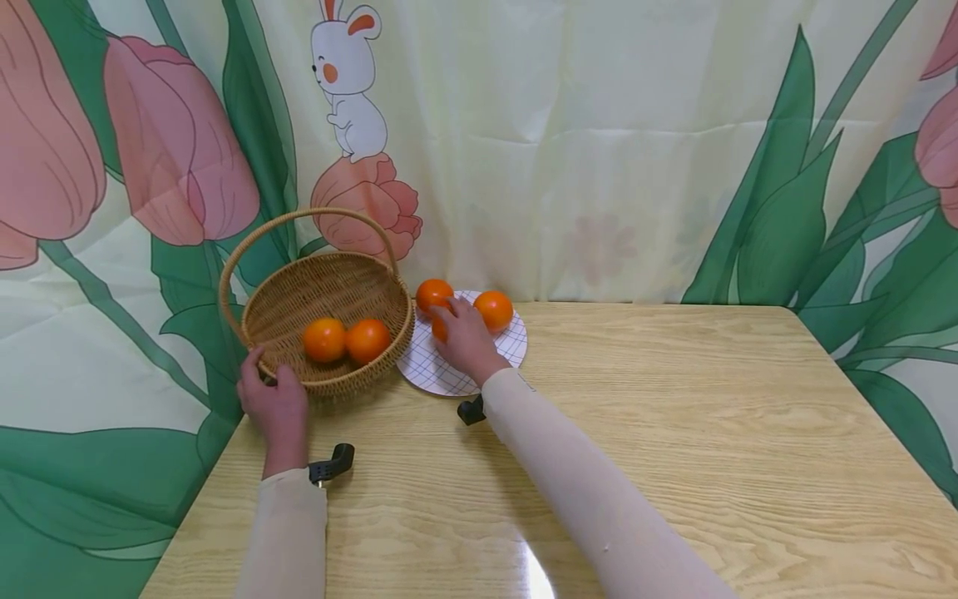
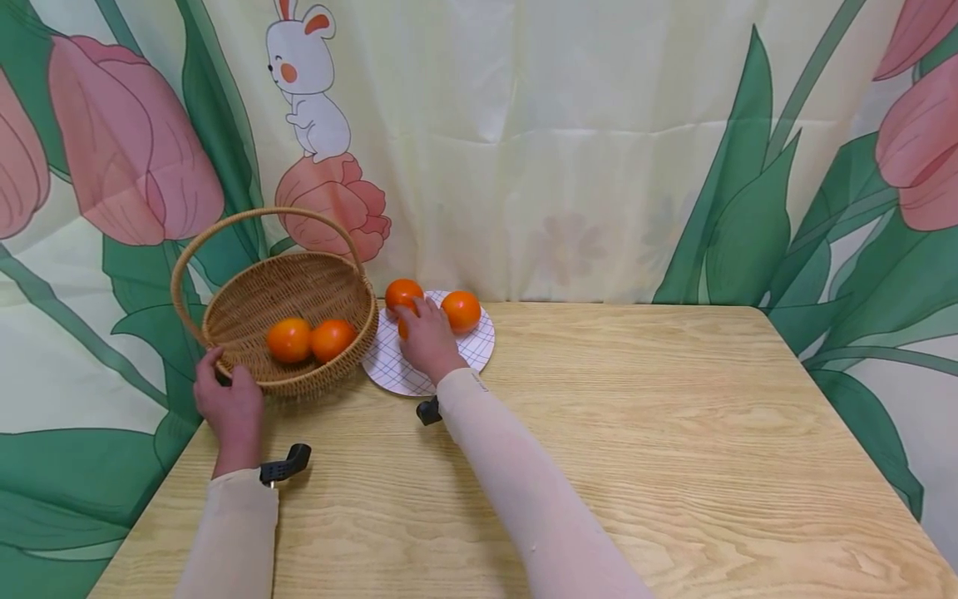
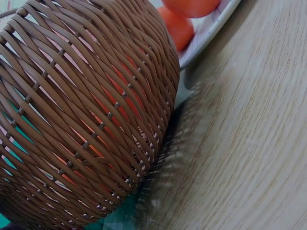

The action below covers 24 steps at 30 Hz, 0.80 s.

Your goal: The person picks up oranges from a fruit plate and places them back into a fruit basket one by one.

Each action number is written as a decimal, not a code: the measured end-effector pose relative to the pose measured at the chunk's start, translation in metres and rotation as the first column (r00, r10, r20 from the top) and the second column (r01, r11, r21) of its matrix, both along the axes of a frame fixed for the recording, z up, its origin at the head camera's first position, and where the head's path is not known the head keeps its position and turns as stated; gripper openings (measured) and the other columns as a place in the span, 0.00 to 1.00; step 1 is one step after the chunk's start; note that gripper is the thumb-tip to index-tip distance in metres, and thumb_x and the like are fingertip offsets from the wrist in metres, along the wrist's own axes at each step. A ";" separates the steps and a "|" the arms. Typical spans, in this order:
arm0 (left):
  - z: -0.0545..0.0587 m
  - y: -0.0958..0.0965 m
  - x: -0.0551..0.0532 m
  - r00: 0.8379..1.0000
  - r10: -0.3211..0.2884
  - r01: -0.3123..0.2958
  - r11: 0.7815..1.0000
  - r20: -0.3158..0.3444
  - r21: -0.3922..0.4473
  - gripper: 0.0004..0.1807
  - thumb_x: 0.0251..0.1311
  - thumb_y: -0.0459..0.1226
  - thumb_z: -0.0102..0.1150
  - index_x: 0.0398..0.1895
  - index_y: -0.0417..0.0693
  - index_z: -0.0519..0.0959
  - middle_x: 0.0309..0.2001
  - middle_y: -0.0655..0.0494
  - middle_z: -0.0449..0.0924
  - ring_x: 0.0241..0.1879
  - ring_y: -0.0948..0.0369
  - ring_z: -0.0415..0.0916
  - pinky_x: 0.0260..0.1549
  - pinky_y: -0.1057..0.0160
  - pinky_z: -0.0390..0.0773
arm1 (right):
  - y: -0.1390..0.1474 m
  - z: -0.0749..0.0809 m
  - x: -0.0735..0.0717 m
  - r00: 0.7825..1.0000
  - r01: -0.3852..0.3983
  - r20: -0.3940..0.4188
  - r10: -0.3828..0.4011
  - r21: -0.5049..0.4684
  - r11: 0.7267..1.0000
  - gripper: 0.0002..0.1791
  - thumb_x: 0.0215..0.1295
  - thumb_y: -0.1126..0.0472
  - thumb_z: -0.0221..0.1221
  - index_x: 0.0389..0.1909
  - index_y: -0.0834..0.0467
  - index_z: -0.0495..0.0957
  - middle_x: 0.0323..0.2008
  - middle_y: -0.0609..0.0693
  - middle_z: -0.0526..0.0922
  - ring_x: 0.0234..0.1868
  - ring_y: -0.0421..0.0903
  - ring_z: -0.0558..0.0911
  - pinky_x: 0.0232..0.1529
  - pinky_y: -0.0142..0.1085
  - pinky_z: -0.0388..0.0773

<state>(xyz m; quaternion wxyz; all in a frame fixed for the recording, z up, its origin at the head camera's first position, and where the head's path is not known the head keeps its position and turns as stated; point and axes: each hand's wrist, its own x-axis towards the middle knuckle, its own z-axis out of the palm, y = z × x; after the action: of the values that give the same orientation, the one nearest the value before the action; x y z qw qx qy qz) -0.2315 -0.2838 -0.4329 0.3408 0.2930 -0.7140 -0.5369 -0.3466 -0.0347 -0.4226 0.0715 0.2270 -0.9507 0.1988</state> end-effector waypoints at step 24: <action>0.001 0.000 0.001 1.000 0.000 0.000 1.000 0.007 -0.020 0.23 0.60 0.40 0.41 0.60 0.65 0.65 0.57 0.50 0.60 0.52 0.56 0.62 0.50 0.57 0.71 | 0.001 -0.004 0.001 1.000 0.007 0.006 -0.007 0.011 1.000 0.32 0.54 0.58 0.61 0.62 0.45 0.64 0.63 0.54 0.58 0.61 0.52 0.63 0.63 0.44 0.61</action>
<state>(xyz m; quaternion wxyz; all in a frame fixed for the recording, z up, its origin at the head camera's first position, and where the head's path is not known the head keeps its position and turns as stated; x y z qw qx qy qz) -0.2309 -0.2840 -0.4324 0.3412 0.2913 -0.7206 -0.5287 -0.3453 -0.0333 -0.4270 0.0680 0.2233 -0.9529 0.1939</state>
